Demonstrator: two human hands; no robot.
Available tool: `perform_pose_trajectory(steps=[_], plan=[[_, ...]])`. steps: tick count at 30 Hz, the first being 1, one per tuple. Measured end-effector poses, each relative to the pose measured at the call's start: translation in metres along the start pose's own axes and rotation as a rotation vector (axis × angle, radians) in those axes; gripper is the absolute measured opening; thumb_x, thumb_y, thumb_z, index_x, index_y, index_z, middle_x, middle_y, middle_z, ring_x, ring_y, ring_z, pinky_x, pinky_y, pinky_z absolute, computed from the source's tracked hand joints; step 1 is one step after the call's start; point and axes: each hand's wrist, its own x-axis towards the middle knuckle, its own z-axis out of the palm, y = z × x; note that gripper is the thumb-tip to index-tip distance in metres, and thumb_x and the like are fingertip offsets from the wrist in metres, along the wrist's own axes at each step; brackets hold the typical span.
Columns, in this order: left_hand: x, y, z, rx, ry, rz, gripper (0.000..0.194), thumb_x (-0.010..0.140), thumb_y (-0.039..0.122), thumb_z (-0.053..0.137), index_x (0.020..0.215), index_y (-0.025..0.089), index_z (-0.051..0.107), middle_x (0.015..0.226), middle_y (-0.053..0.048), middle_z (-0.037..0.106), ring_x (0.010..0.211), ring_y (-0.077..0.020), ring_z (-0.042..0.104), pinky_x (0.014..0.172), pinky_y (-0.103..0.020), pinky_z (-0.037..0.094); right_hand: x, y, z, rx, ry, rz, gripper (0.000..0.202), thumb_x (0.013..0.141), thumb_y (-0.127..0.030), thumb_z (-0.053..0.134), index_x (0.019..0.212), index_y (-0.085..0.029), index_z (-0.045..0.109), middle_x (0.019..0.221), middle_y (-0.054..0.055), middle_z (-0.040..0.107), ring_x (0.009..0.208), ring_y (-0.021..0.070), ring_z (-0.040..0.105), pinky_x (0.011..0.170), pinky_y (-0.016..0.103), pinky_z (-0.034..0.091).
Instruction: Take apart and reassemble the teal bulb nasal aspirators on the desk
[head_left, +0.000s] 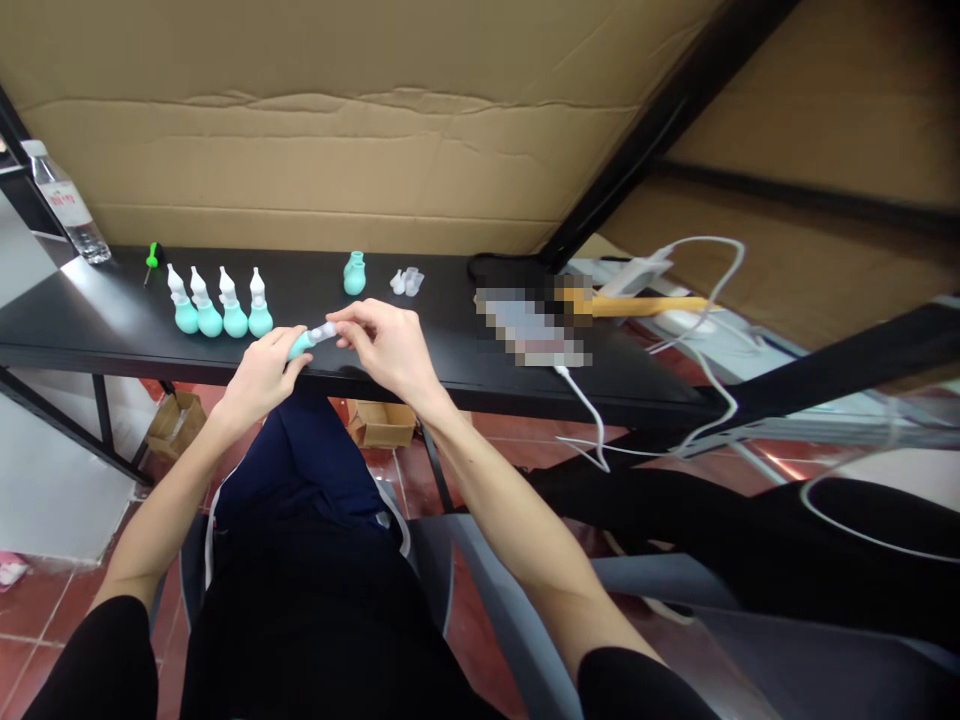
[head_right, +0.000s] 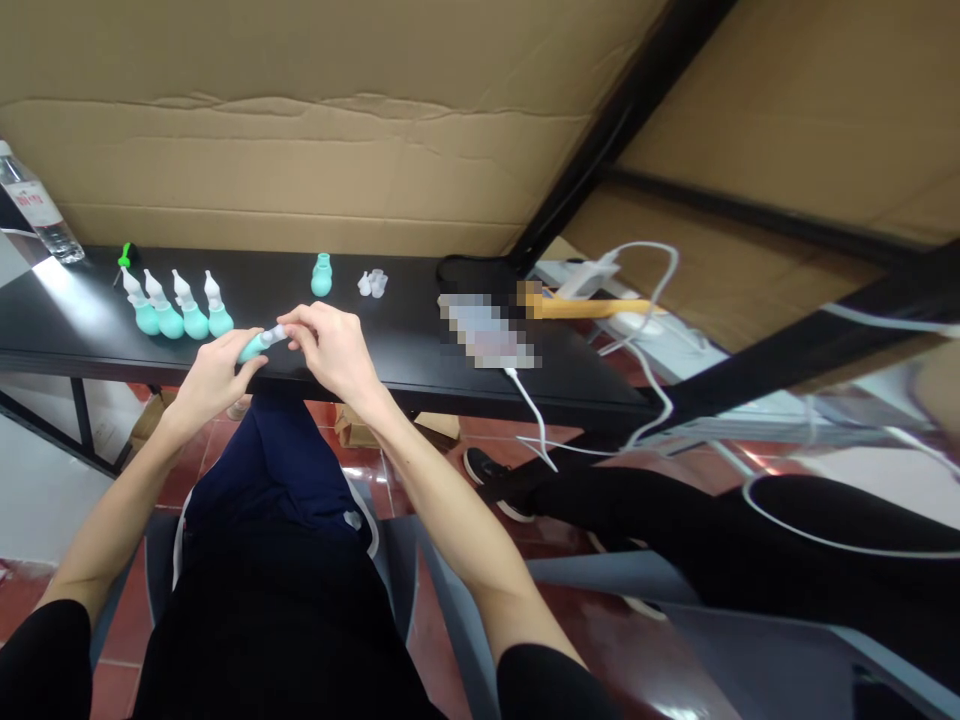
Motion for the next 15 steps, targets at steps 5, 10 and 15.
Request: perform_pose_trajectory(steps=[5,10,15], plan=[[0.001,0.0,0.0,0.0,-0.005,-0.004,0.033,0.108,0.021,0.065,0.14,0.013,0.072,0.133,-0.016,0.08,0.124,-0.0303,0.078,0.108,-0.043,0.063,-0.004,0.0,0.007,-0.006,0.036,-0.008,0.021,0.105,-0.031,0.064,0.101,-0.026,0.084,0.099,0.006,0.082,0.079,0.0222,0.081,0.08,0.038,0.066],[-0.002,-0.002,0.003,0.006,0.015,0.007,0.039,0.107,0.021,0.068,0.145,0.013,0.07,0.143,-0.018,0.078,0.134,-0.0329,0.075,0.117,-0.05,0.062,-0.003,0.005,0.003,0.071,0.006,0.01,0.02,0.103,-0.035,0.066,0.103,-0.025,0.084,0.1,0.006,0.083,0.083,0.0231,0.082,0.084,0.039,0.067],[-0.002,-0.002,0.013,-0.016,0.122,-0.009,0.046,0.109,0.03,0.071,0.153,0.017,0.064,0.149,-0.017,0.075,0.139,-0.0329,0.073,0.122,-0.052,0.059,0.01,-0.001,-0.009,0.166,-0.106,0.051,0.021,0.098,-0.043,0.076,0.105,-0.025,0.083,0.098,0.005,0.085,0.09,0.0245,0.082,0.092,0.042,0.066]])
